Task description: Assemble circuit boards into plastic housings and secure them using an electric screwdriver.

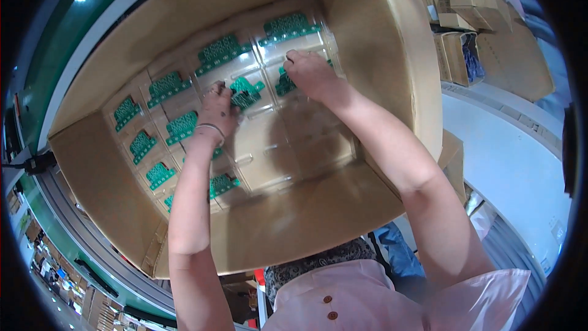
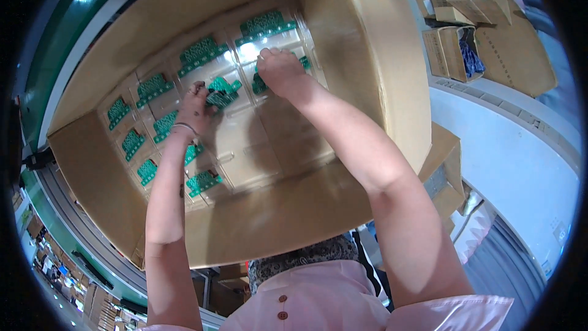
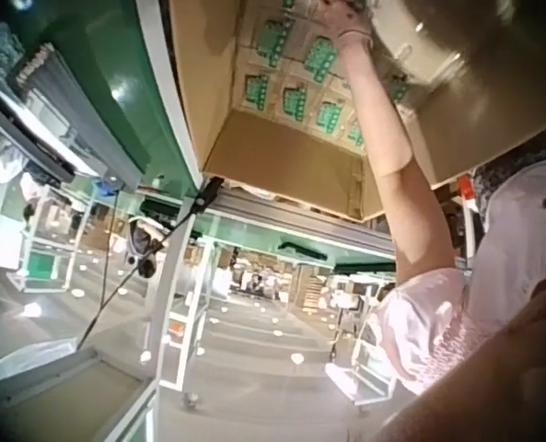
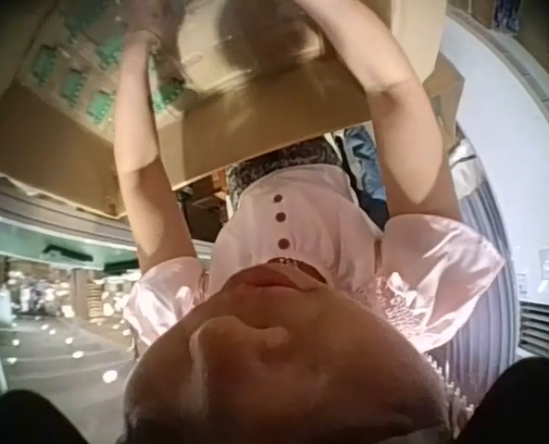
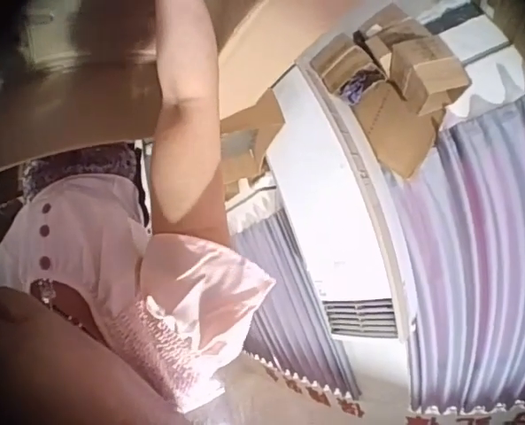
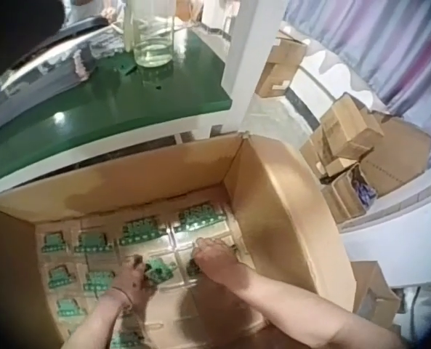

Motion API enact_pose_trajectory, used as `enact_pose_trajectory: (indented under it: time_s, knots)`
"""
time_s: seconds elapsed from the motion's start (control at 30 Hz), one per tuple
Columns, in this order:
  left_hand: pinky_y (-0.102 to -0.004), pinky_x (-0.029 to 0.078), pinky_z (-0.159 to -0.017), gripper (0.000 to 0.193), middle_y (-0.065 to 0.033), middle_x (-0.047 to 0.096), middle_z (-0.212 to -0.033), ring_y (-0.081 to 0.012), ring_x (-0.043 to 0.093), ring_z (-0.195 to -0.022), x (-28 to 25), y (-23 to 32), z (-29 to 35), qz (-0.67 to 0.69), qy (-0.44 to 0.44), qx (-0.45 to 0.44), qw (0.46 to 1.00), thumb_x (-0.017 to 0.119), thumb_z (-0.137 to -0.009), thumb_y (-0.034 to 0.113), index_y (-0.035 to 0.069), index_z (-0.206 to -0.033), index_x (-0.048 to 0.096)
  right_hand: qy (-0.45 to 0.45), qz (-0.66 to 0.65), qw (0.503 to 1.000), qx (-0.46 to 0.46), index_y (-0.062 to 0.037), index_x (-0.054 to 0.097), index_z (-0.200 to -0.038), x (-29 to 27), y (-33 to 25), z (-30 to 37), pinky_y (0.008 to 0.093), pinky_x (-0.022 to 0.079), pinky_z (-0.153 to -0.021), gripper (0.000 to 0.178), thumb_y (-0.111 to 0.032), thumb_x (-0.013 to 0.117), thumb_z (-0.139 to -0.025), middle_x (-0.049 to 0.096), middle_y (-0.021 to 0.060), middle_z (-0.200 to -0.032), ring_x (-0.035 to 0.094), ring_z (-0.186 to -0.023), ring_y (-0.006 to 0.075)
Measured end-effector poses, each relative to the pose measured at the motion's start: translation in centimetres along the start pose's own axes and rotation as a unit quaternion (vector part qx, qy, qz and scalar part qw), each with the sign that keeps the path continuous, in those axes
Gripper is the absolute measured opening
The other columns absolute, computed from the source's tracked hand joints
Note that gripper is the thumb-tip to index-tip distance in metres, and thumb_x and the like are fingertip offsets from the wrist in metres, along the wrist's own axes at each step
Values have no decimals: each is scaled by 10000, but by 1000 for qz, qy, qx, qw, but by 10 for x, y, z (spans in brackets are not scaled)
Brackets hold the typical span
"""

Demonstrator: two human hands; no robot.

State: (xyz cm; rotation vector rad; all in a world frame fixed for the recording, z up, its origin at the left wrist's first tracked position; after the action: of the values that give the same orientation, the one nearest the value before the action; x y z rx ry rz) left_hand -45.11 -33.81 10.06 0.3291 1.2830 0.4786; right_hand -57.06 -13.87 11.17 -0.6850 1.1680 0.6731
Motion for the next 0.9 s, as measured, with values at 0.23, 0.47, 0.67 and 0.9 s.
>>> enact_pose_trajectory:
  time_s: [0.23, 0.47, 0.67, 0.9]
  knots:
    - [-438, 454, -820, 490, -207, 534, -1019, -370, 537, -954, 10, 26, 8, -11, -89, -101, 991, 646, -691, 132, 49, -1126, 435, -135, -2, 991, 22, -95, 595, -964, 13, -7, 10, 362, 397, -867, 215, -123, 493, -776, 620, 69, -939, 529, -1003, 220]
    - [-419, 420, -909, 405, -244, 528, -1090, -367, 517, -1025, -50, -3, -73, -29, -111, -17, 993, 589, -686, 128, 40, -1075, 521, -19, -11, 1000, -6, -48, 576, -923, -41, 37, -60, 394, 462, -812, 200, -63, 504, -736, 557, 116, -1074, 531, -1004, 278]
    - [-421, 391, -954, 469, -228, 396, -1248, -387, 436, -1120, -19, -6, -84, -89, -101, -32, 990, 620, -651, 141, 60, -1102, 521, -93, -26, 994, 50, -33, 503, -1066, -23, 29, -74, 423, 421, -900, 358, -57, 564, -714, 368, 199, -1295, 504, -1055, 351]
    - [-436, 431, -879, 548, -182, 535, -1073, -352, 451, -1111, -27, 3, -80, -142, -77, -78, 984, 597, -656, 78, 100, -1175, 424, -142, 89, 985, 31, -90, 477, -1148, -29, 28, -82, 409, 405, -912, 532, -150, 676, -659, 535, 148, -1115, 490, -1078, 327]
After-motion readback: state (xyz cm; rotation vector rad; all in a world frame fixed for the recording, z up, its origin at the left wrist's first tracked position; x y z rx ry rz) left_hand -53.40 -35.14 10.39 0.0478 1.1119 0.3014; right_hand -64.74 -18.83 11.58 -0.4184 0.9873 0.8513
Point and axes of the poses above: each hand's wrist, its own z-axis away from the middle knuckle, its own x-axis out of the palm, y = z × x, the point moved 1 cm from there along -z, towards the middle knuckle
